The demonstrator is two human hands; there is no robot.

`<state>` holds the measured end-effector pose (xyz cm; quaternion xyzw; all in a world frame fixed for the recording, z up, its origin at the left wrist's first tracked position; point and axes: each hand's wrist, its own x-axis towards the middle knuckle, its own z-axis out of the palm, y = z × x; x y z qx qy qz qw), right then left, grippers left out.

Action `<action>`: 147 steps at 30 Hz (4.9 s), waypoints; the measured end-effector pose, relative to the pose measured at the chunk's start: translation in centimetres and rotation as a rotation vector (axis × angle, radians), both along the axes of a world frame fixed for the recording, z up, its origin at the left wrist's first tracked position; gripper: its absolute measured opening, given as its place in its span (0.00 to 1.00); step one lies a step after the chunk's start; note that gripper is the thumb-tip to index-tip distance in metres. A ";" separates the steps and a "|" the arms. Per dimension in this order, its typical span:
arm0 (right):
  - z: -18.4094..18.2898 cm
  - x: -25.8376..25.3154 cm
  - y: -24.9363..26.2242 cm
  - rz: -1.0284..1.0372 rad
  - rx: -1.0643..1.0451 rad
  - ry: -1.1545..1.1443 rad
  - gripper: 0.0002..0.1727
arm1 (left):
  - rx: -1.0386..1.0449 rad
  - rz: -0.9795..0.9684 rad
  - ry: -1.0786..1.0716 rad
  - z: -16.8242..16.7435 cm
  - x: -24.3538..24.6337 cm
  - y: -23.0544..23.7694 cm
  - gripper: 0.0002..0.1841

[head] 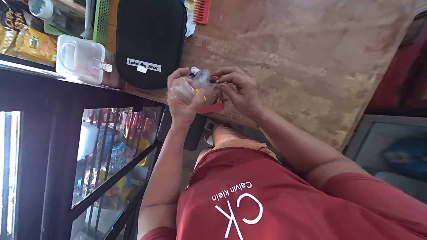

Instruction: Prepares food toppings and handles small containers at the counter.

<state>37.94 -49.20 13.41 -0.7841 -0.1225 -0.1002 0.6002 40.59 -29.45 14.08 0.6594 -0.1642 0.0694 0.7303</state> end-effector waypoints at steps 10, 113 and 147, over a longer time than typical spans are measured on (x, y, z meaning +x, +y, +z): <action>0.9 -0.5 1.9 -0.023 -0.058 -0.035 0.07 | 0.281 0.159 -0.007 0.5 -2.5 -0.2 0.43; 4.6 37.3 36.8 0.873 -0.143 -0.131 0.45 | 0.758 0.426 0.469 -5.2 -17.1 8.3 0.29; 5.5 35.7 30.3 0.850 -0.584 0.015 0.40 | 0.889 0.379 0.501 -6.1 -18.4 8.9 0.21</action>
